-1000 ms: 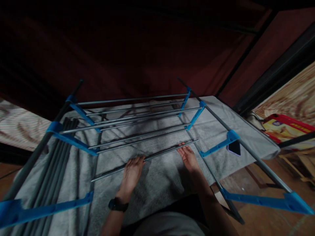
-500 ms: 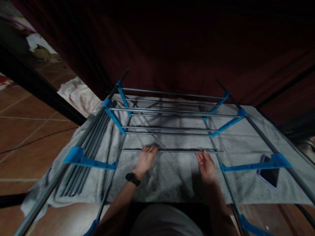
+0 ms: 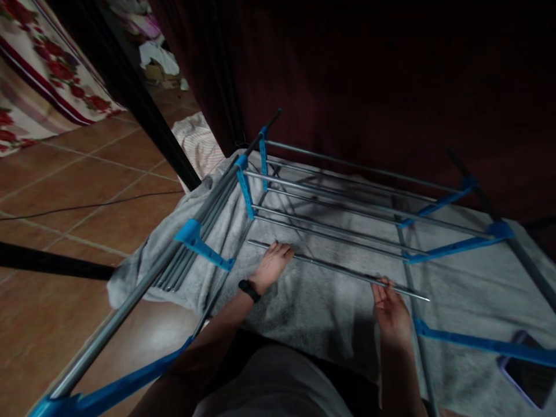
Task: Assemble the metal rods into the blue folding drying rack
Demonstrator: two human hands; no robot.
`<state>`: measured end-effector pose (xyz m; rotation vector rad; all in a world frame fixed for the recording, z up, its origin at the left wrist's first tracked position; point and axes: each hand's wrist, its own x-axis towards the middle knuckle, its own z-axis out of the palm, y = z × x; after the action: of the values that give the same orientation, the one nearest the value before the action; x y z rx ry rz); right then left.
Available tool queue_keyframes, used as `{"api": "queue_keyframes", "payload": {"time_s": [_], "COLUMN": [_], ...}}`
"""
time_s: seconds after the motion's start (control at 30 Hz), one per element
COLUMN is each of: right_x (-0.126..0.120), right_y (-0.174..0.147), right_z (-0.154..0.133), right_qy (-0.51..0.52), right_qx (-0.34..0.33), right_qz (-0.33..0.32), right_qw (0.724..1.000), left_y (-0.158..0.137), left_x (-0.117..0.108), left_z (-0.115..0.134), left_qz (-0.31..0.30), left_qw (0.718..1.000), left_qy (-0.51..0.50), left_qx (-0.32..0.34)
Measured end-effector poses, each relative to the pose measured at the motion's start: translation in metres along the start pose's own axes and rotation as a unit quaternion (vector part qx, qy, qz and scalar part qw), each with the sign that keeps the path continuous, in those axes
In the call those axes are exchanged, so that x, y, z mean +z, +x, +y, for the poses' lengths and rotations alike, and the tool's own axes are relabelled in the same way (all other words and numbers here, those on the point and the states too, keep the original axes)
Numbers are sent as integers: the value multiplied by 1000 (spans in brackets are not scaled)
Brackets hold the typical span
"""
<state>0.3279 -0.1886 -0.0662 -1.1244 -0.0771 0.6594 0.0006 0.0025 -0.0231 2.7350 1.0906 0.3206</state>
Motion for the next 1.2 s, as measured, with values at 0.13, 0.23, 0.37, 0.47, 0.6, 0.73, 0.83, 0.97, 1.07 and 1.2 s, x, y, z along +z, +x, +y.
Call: {"api": "queue_keyframes", "payload": {"time_s": [0.13,0.23,0.37,0.47,0.6,0.73,0.83,0.97,1.07,1.2], "right_x": [-2,-5,-7,-6,-6,-9,-10,-7,-4,0], "right_y": [7,13,17,17,20,25,25,21,18,17], "right_z": [-9,-13,-13,-11,-7,-2,0,0,0,1], "right_qy": [9,14,21,21,32,50,55,44,43,53], "right_qx": [1,-3,0,-6,-11,-2,-2,-21,-33,-34], "right_qz": [26,32,45,51,50,79,93,83,76,78], "right_qw": [1000,999,999,998,998,996,994,995,996,995], "left_y": [-1,-2,-2,-4,-13,-20,-20,-16,-13,-10], "left_x": [-1,-1,-2,-3,-4,-3,-1,4,8,8], "left_z": [1,2,-1,-8,-21,-31,-40,-50,-52,-53], "left_qz": [-8,-7,3,30,122,229,286,325,328,351], "left_qw": [1000,1000,1000,998,982,942,895,842,802,696], "left_qy": [10,7,-14,-45,-70,-91,-173,-291,-372,-511], "left_qx": [2,1,-13,-43,-124,-228,-294,-319,-333,-361]}}
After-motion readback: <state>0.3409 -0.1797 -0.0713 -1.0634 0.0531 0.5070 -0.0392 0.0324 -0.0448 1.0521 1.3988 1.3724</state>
